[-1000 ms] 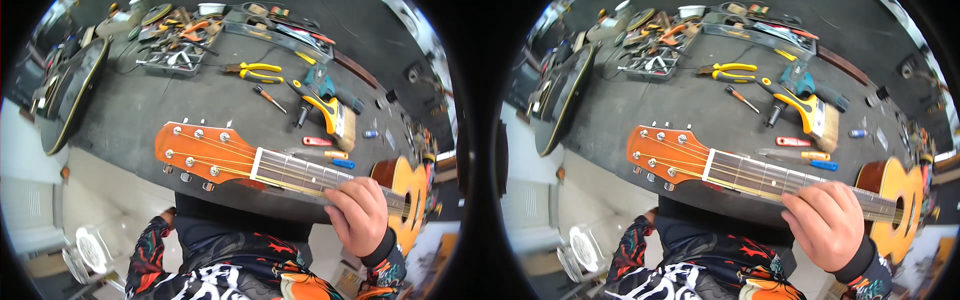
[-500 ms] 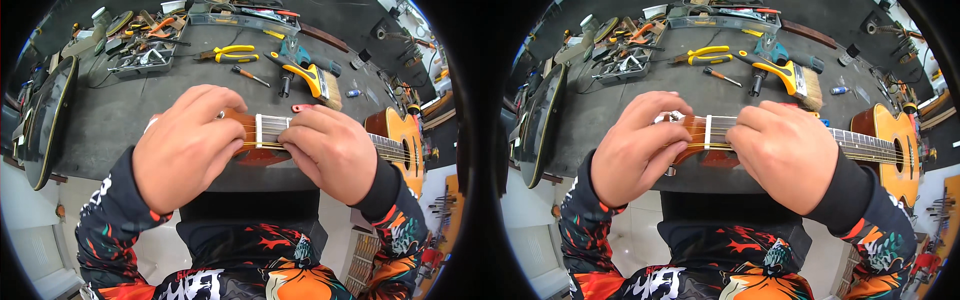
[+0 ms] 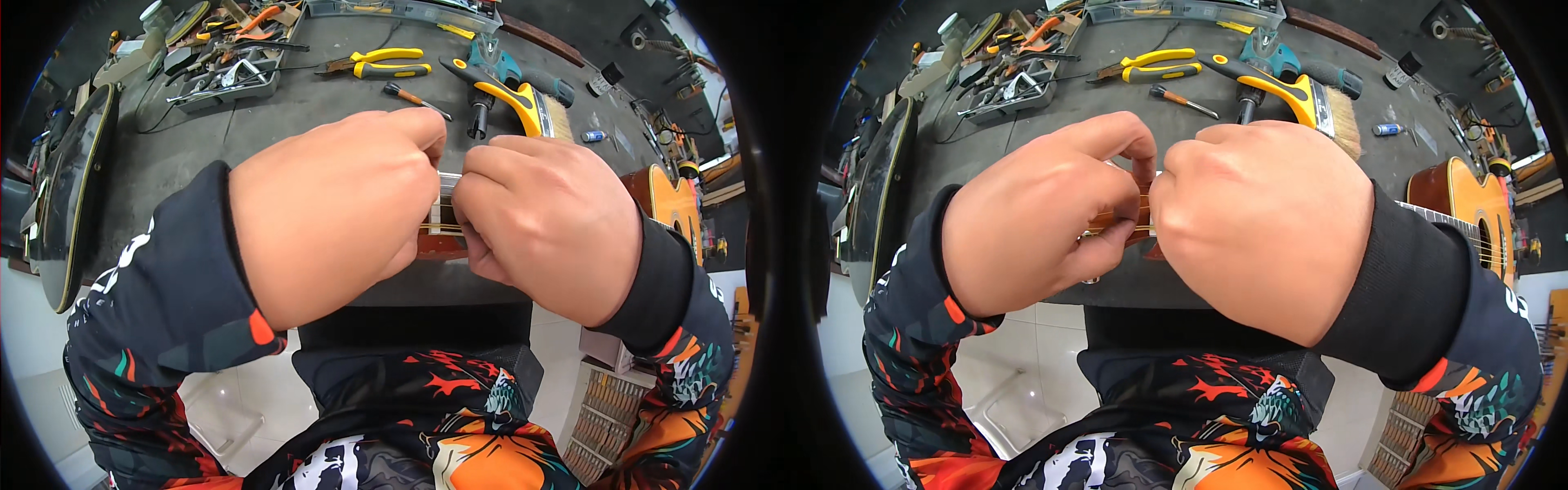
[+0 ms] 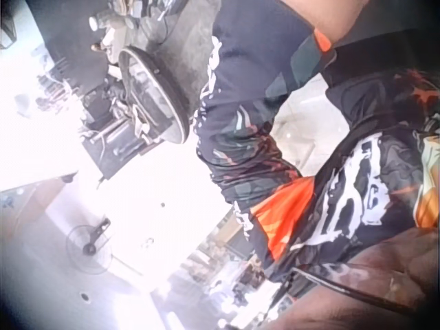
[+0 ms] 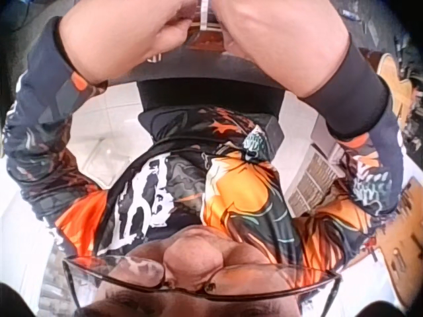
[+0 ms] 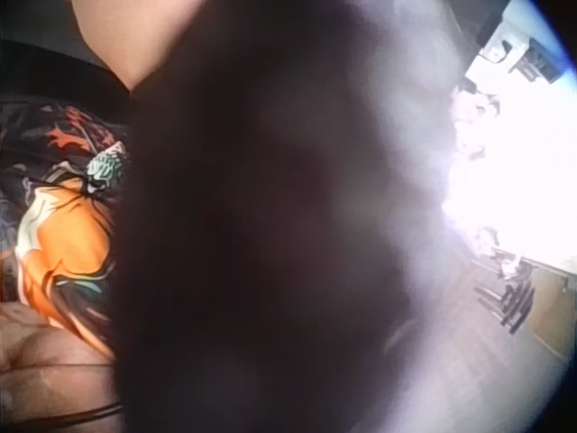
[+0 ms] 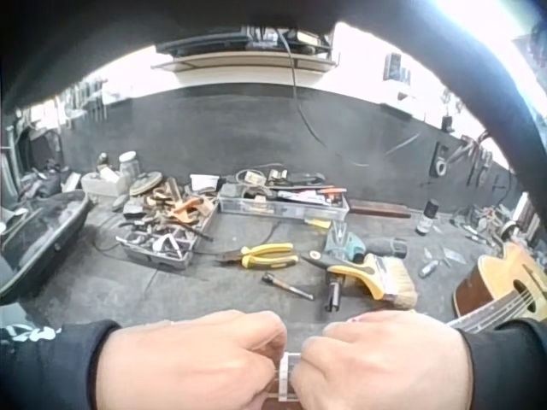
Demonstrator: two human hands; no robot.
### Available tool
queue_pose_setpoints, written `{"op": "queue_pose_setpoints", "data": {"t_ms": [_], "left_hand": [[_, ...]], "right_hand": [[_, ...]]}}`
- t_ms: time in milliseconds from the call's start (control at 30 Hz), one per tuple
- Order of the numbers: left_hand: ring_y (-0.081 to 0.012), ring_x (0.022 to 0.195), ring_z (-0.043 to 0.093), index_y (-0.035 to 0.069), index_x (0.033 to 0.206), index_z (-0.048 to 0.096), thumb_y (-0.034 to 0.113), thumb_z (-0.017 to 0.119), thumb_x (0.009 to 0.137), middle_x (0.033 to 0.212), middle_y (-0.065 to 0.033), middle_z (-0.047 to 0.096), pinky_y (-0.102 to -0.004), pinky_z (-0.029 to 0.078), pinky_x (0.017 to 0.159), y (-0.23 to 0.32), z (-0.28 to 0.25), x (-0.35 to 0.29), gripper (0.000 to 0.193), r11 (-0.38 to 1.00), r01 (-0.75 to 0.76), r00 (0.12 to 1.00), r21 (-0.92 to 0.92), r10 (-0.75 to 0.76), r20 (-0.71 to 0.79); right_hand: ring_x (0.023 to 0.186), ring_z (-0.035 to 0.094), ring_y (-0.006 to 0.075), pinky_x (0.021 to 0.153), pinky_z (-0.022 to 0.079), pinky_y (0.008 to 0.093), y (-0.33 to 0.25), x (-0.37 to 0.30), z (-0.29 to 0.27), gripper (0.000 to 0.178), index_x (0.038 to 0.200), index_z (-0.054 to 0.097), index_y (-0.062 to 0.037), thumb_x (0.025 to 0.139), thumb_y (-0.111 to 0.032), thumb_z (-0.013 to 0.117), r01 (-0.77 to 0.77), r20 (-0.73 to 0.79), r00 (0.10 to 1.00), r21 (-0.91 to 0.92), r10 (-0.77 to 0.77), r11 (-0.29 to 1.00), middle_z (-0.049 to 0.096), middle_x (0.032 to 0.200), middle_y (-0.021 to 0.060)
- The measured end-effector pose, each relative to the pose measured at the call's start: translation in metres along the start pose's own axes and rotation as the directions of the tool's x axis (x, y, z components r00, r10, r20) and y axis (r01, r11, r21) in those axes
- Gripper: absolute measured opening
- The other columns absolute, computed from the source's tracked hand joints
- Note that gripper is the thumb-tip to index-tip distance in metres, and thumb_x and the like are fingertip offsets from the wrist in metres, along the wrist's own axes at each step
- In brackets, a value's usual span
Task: The person adjusts the tuning pegs on the headstock of an acoustic guitar and repeatedly presses the strings against the fretboard to check tension and alignment. The person also uses a small tool to work on the nut area near the headstock.
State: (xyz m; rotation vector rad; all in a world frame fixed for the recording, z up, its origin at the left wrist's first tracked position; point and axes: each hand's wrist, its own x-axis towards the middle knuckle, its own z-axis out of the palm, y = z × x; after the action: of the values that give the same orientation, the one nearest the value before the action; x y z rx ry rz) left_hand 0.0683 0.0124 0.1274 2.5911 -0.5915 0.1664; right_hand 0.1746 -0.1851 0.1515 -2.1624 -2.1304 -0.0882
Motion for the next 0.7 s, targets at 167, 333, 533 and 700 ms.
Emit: {"op": "queue_pose_setpoints", "data": {"t_ms": [167, 333, 533, 700], "left_hand": [[-0.0362, 0.084, 0.063, -0.003, 0.08, 0.064, 0.0, 0.067, 0.076, 0.107, -0.0163, 0.059, -0.0403, 0.053, 0.076, -0.004, 0.002, 0.004, 0.006, 0.998, -0.061, 0.998, 0.009, 0.061, 0.026], [-0.0349, 0.083, 0.062, -0.002, 0.077, 0.061, -0.001, 0.066, 0.072, 0.104, -0.014, 0.058, -0.04, 0.053, 0.072, 0.0, -0.001, 0.009, 0.007, 1.0, -0.021, 0.997, 0.006, 0.021, 0.068], [-0.0347, 0.082, 0.063, -0.002, 0.082, 0.061, 0.0, 0.068, 0.072, 0.104, -0.0136, 0.057, -0.0415, 0.054, 0.069, 0.003, 0.008, 0.005, 0.012, 0.995, -0.003, 1.0, 0.098, 0.003, 0.0], [-0.0358, 0.079, 0.064, -0.004, 0.085, 0.06, 0.001, 0.069, 0.073, 0.106, -0.0133, 0.058, -0.0435, 0.055, 0.068, 0.002, 0.016, 0.004, 0.015, 0.987, 0.007, 0.996, 0.159, 0.008, -0.089]], "right_hand": [[0.085, 0.06, 0.0304, 0.077, 0.052, 0.0397, 0.0, 0.003, -0.003, 0.026, 0.08, 0.059, -0.0036, 0.063, -0.006, 0.079, -0.006, 0.109, 0.994, -0.022, 0.008, 1.0, 0.058, 0.087, 0.0104], [0.097, 0.059, 0.0312, 0.085, 0.052, 0.0388, -0.002, 0.002, -0.001, 0.033, 0.091, 0.062, -0.0001, 0.065, -0.007, 0.08, -0.046, 0.18, 0.983, -0.004, 0.045, 0.999, 0.06, 0.099, 0.0136], [0.097, 0.059, 0.031, 0.087, 0.053, 0.0377, -0.008, -0.001, 0.004, 0.039, 0.098, 0.062, 0.0035, 0.066, -0.007, 0.081, -0.063, 0.142, 0.987, -0.044, 0.068, 0.997, 0.059, 0.1, 0.014], [0.097, 0.059, 0.0306, 0.086, 0.053, 0.0371, -0.008, -0.001, 0.006, 0.037, 0.097, 0.061, 0.0032, 0.067, -0.008, 0.079, -0.074, 0.111, 0.99, -0.081, 0.083, 0.994, 0.059, 0.099, 0.0143]]}}
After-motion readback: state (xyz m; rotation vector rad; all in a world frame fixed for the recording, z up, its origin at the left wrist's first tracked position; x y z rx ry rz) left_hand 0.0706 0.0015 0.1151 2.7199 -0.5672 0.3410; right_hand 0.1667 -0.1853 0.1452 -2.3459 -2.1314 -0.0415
